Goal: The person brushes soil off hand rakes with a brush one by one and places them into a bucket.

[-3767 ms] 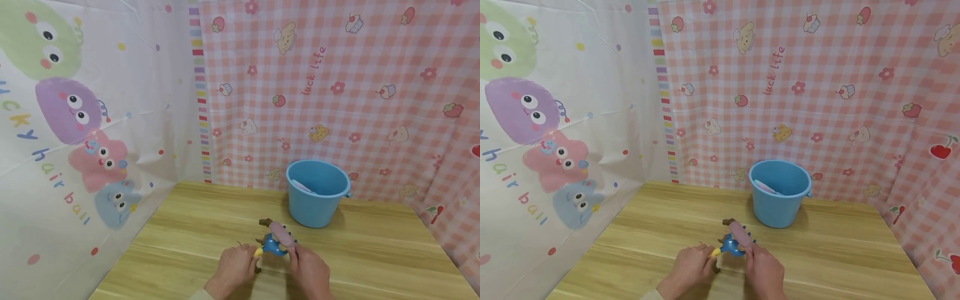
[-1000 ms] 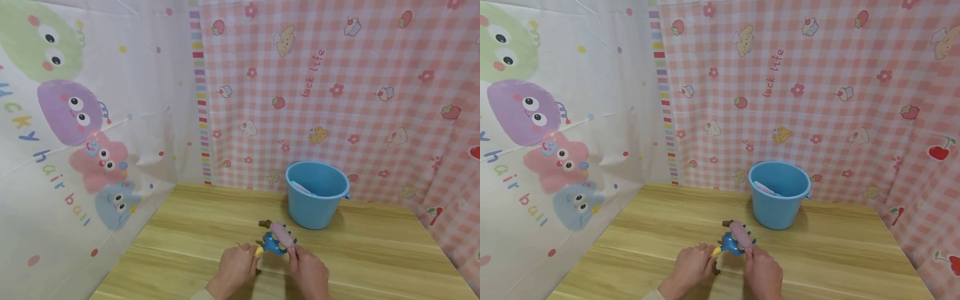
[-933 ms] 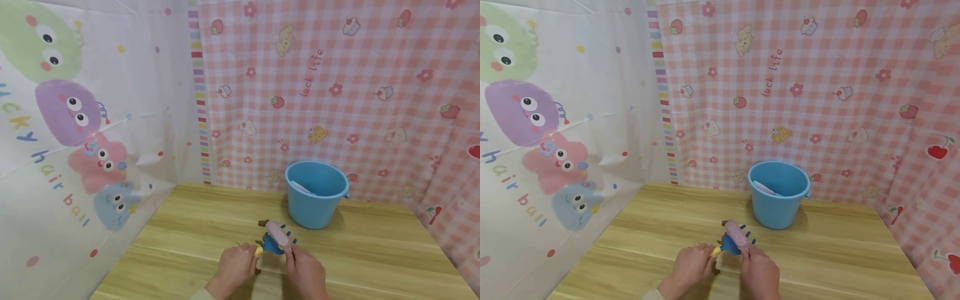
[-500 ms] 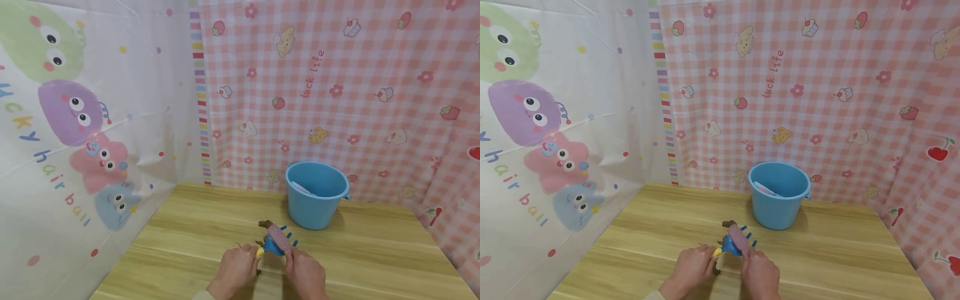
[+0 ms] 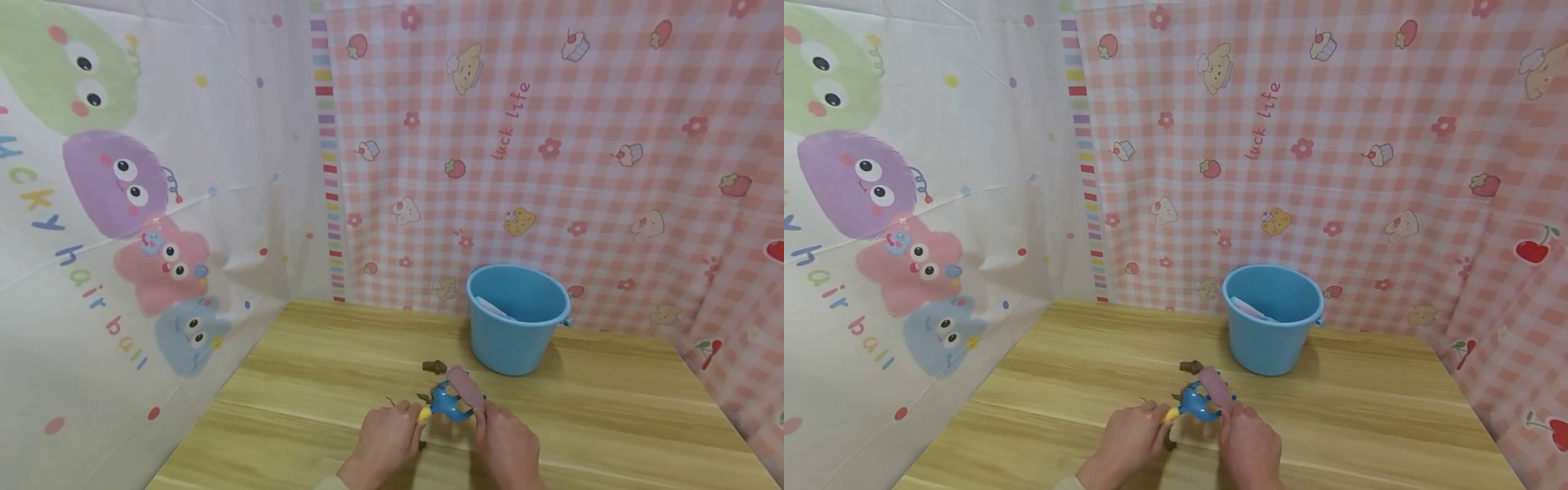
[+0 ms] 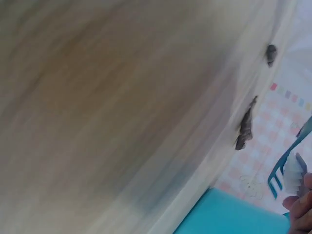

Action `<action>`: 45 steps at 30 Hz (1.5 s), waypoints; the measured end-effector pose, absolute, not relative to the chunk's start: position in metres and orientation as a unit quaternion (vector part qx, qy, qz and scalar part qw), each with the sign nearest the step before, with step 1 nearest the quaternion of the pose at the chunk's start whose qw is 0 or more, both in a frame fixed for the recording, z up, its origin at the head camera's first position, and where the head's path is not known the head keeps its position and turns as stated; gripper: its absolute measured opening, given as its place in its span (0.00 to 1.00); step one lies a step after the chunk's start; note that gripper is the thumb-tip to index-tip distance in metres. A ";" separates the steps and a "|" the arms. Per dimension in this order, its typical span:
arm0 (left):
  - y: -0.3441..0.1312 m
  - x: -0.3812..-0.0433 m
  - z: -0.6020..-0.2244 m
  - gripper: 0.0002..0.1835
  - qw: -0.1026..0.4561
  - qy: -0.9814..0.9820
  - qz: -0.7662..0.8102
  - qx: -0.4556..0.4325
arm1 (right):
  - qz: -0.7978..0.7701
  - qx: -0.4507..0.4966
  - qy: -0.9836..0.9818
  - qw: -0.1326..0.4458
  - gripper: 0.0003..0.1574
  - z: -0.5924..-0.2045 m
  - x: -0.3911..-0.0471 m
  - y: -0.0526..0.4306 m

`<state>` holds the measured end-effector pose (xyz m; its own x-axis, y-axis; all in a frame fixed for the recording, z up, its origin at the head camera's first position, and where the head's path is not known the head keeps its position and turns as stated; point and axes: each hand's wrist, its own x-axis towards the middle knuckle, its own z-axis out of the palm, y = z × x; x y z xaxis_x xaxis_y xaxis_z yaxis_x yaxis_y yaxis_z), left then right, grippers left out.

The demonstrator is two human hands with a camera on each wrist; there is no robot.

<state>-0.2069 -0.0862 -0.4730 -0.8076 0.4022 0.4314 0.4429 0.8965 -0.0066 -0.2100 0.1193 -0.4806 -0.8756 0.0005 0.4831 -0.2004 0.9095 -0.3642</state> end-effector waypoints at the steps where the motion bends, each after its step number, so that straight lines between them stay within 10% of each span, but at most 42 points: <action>1: -0.086 -0.207 -0.473 0.09 0.217 -0.949 -0.047 -0.224 | 0.212 0.055 -0.944 0.247 0.10 -0.480 -0.210 0.119; 45: -0.078 -0.207 -0.473 0.12 0.243 -0.939 -0.006 -0.244 | 0.187 0.048 -0.961 0.200 0.14 -0.481 -0.213 0.117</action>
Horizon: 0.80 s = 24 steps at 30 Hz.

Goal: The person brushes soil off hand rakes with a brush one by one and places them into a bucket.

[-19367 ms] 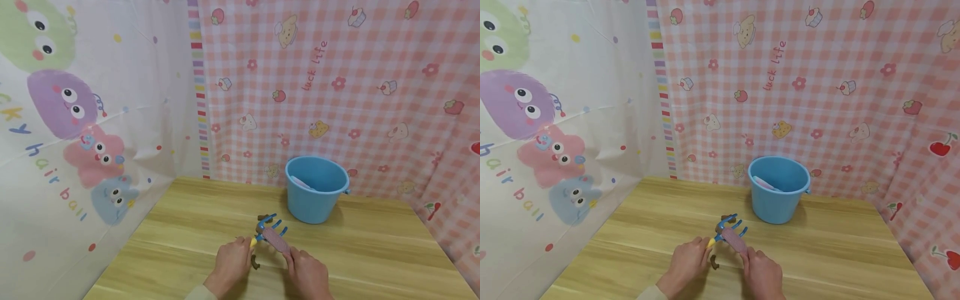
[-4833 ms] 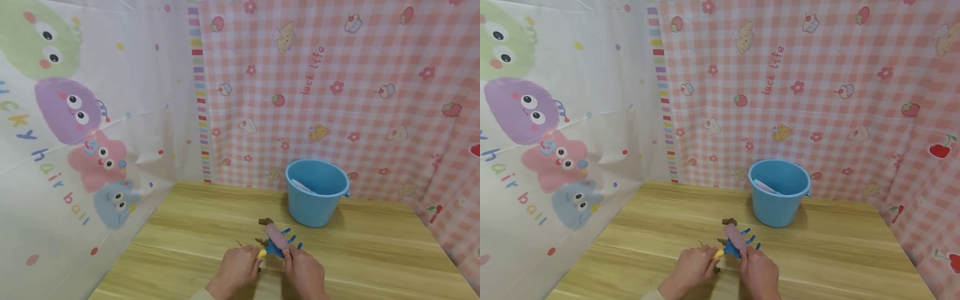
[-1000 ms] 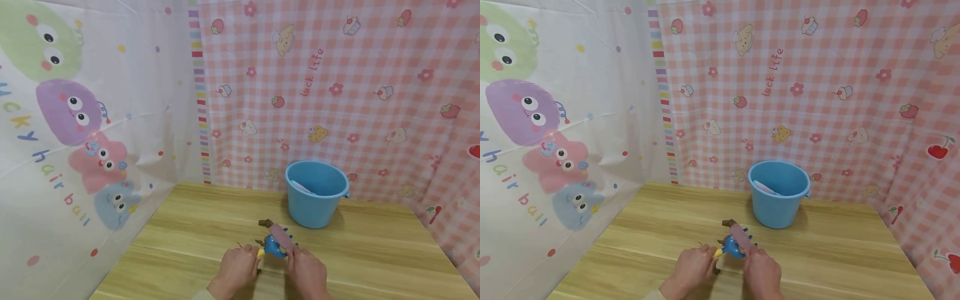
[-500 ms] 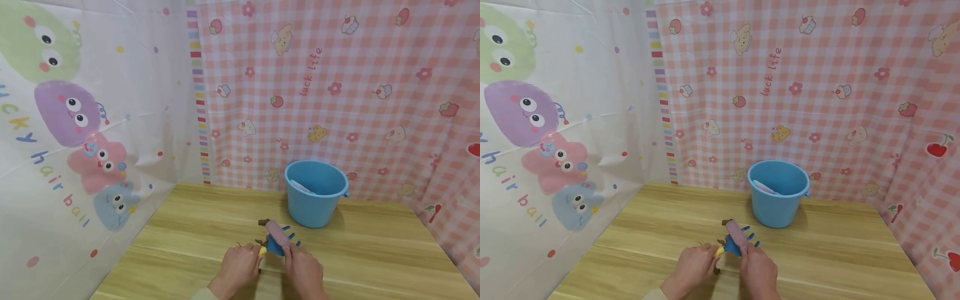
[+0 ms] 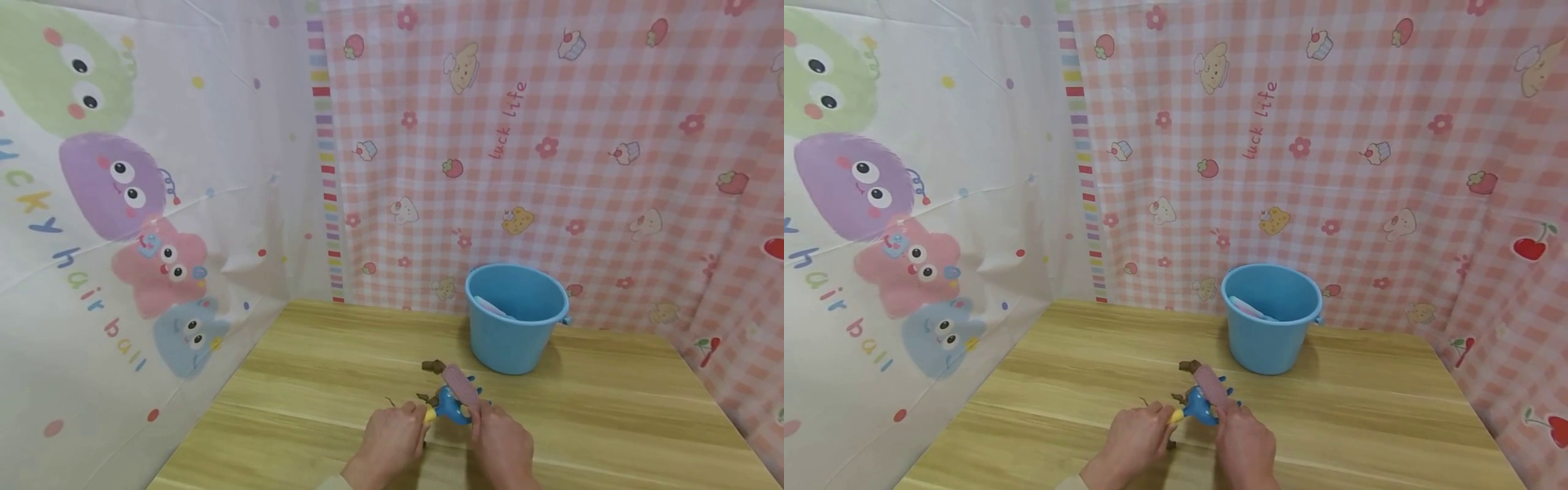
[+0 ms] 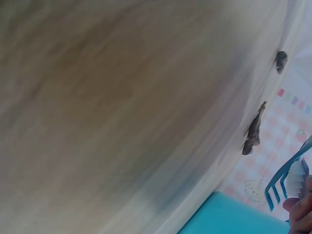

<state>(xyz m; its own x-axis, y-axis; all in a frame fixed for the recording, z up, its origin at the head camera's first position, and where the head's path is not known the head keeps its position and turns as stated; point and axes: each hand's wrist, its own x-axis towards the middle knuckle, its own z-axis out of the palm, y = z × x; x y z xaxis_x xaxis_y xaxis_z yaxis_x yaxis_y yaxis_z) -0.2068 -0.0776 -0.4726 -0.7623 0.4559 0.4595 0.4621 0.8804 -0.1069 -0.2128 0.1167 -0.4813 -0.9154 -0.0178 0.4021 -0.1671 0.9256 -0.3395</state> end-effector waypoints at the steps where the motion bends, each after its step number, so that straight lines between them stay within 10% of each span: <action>1: -0.078 -0.206 -0.473 0.12 0.242 -0.939 -0.006 -0.244 | 0.190 0.047 -0.960 0.200 0.13 -0.482 -0.213 0.118; 12: -0.083 -0.208 -0.471 0.10 0.205 -0.949 -0.015 -0.239 | 0.180 0.063 -0.930 0.313 0.10 -0.485 -0.215 0.123; 24: -0.086 -0.210 -0.471 0.10 0.209 -0.950 -0.026 -0.231 | 0.207 0.050 -0.953 0.214 0.13 -0.487 -0.216 0.129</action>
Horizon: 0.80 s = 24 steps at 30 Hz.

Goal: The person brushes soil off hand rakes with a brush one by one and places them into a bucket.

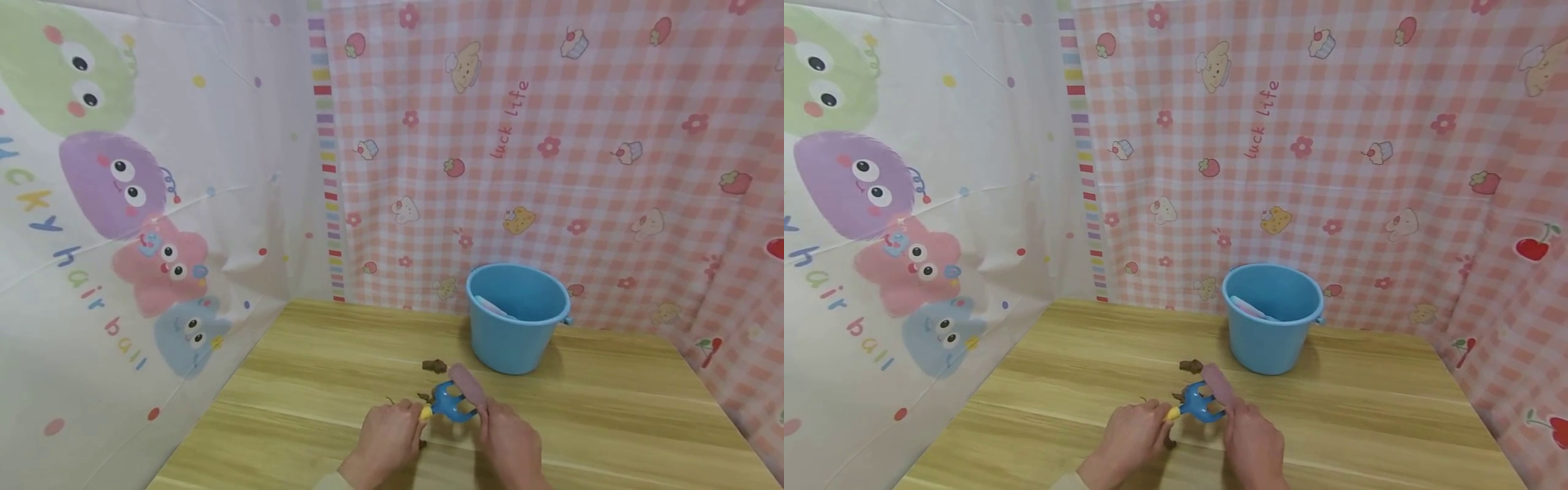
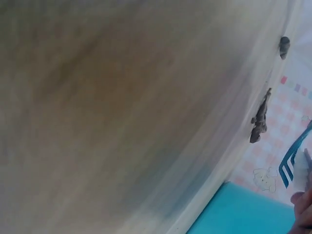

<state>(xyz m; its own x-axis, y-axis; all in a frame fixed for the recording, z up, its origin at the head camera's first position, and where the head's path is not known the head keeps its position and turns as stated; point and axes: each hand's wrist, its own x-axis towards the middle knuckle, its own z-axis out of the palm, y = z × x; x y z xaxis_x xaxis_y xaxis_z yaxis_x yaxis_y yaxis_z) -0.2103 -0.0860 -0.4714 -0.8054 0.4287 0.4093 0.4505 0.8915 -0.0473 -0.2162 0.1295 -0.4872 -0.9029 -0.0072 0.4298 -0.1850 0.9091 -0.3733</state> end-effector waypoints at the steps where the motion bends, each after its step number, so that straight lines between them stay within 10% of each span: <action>1: -0.087 -0.211 -0.472 0.10 0.207 -0.952 -0.029 -0.225 | 0.210 0.043 -0.953 0.213 0.12 -0.485 -0.215 0.130; 13: -0.099 -0.219 -0.464 0.09 0.234 -0.952 -0.058 -0.191 | 0.259 0.057 -0.951 0.161 0.11 -0.472 -0.203 0.114; 24: -0.105 -0.219 -0.465 0.08 0.217 -0.955 -0.072 -0.189 | 0.178 0.060 -0.946 0.264 0.10 -0.477 -0.207 0.125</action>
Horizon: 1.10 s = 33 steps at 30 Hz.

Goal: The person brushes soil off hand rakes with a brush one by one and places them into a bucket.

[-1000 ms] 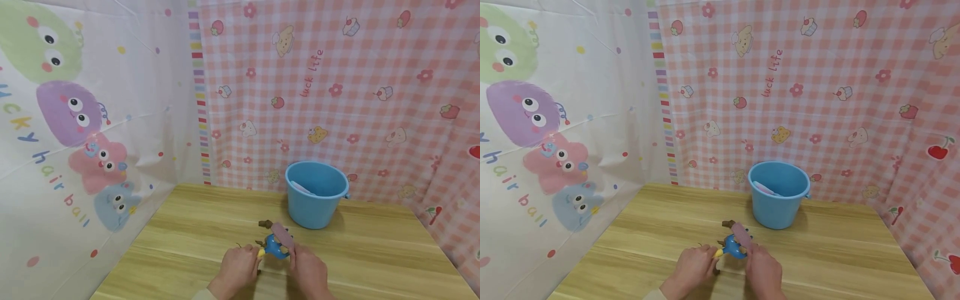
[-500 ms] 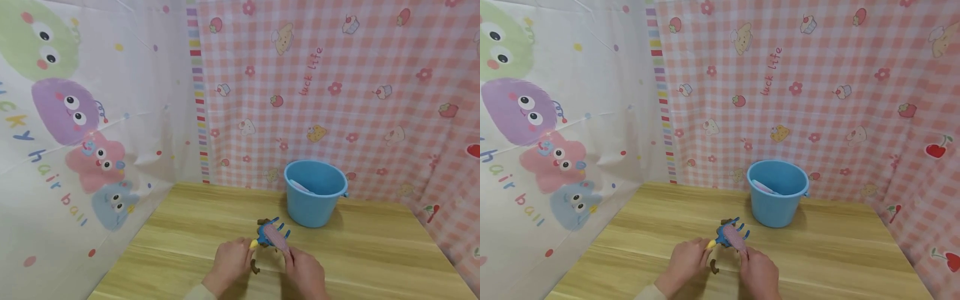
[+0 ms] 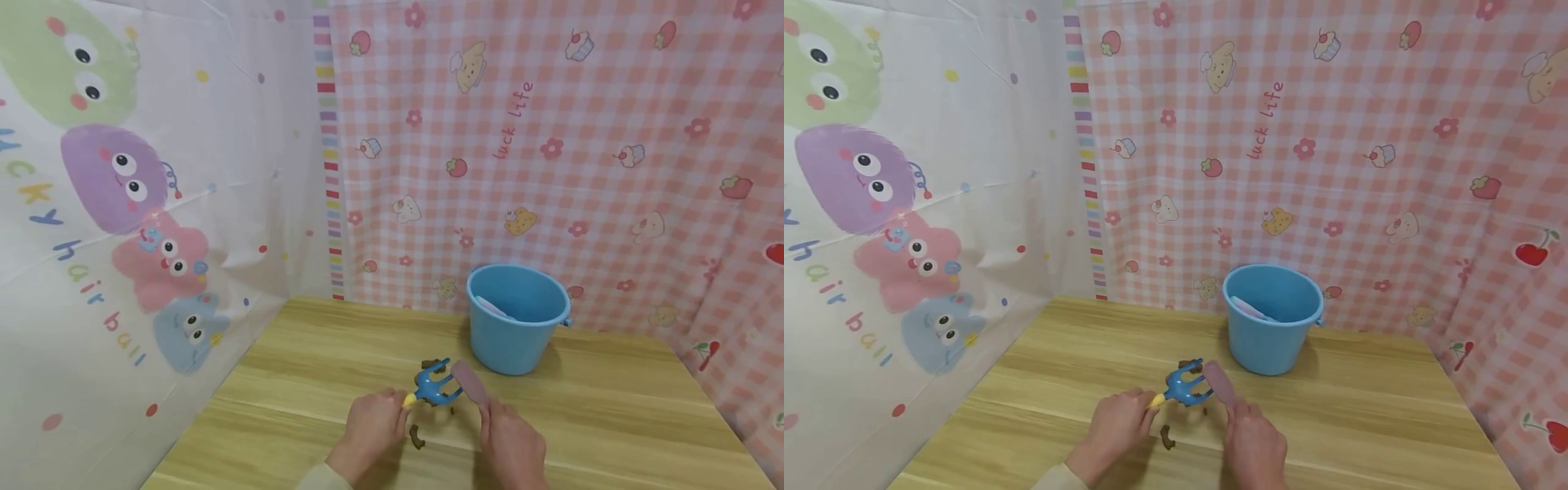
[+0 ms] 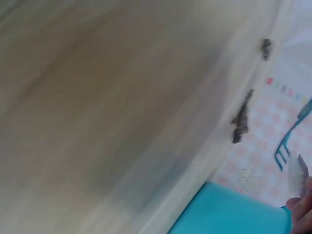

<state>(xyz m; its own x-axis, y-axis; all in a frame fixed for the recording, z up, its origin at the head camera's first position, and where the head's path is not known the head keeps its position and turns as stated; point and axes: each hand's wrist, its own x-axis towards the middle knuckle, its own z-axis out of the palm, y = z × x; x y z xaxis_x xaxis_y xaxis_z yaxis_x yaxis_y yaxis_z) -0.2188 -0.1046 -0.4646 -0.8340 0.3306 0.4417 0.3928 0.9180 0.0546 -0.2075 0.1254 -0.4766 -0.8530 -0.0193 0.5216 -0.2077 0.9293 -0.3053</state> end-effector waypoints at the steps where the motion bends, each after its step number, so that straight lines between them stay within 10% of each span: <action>1: -0.104 -0.219 -0.465 0.08 0.216 -0.955 -0.073 -0.189 | 0.191 0.056 -0.946 0.258 0.10 -0.474 -0.207 0.124; 9: -0.103 -0.220 -0.464 0.08 0.235 -0.948 -0.085 -0.195 | 0.258 0.060 -0.951 0.157 0.13 -0.466 -0.206 0.108; 33: -0.108 -0.226 -0.467 0.09 0.224 -0.958 -0.150 -0.097 | 0.250 0.018 -0.920 0.300 0.11 -0.462 -0.211 0.130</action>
